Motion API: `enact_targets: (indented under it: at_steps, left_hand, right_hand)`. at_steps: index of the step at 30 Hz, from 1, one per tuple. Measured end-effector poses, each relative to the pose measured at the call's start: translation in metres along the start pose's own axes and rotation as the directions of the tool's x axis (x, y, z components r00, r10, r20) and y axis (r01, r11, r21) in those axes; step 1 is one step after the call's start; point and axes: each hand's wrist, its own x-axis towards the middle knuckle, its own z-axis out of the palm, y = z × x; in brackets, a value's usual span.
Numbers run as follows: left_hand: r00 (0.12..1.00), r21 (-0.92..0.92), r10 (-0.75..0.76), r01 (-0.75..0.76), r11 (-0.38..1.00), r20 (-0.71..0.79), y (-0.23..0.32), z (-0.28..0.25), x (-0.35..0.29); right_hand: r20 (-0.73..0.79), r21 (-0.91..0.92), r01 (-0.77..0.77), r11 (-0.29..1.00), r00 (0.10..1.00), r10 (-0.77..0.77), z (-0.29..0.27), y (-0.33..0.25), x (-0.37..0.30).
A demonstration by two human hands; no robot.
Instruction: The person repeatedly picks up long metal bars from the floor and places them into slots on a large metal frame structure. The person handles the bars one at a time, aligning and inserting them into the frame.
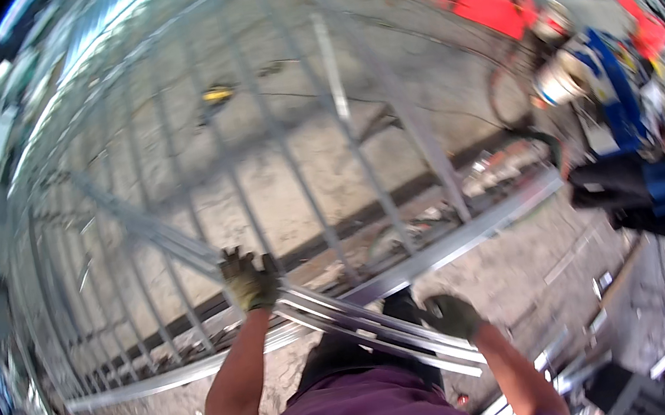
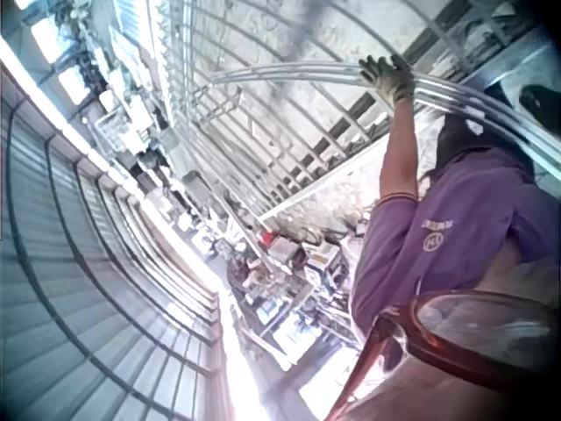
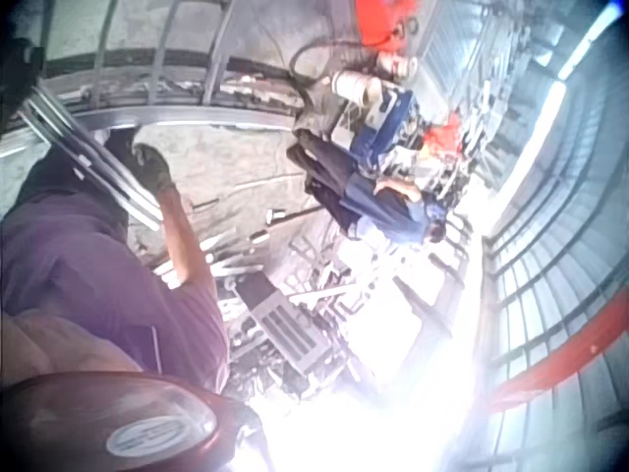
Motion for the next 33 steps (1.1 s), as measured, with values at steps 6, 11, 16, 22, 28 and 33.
enact_targets:
  at_steps: [6, 11, 16, 22, 28, 33]
  left_hand:
    - [0.998, -0.062, 0.018, -0.022, 0.998, -0.062, -0.005, -0.011, 0.003]
    - [0.979, -0.345, -0.154, 0.101, 0.933, -0.131, 0.014, -0.044, 0.001]
    - [0.7, -0.746, -0.589, 0.625, 0.23, 0.405, 0.035, -0.066, -0.03]
    - [0.444, -0.389, -0.129, 0.568, -0.725, 0.887, 0.058, -0.059, -0.016]
    - [0.409, -0.455, -0.212, 0.706, -0.543, 0.888, 0.117, -0.072, -0.022]
    - [0.6, -0.523, 0.063, 0.74, -0.423, 0.798, 0.193, -0.118, 0.061]
  right_hand:
    - [0.061, 0.166, -0.154, 0.974, 0.987, 0.146, 0.056, 0.006, -0.023]
    - [-0.275, 0.02, 0.024, 1.0, 0.961, -0.017, 0.049, 0.019, -0.028]
    - [-0.102, 0.437, -0.041, 0.899, 0.99, 0.095, 0.014, 0.01, -0.044]
    - [-0.113, -0.128, -0.034, 0.991, 0.993, 0.019, 0.008, 0.018, -0.092]
    - [-0.083, -0.336, -0.226, 0.914, 0.974, 0.21, 0.04, 0.105, -0.116]
    - [-0.387, -0.062, -0.256, 0.965, 0.897, 0.213, 0.049, 0.084, -0.109]
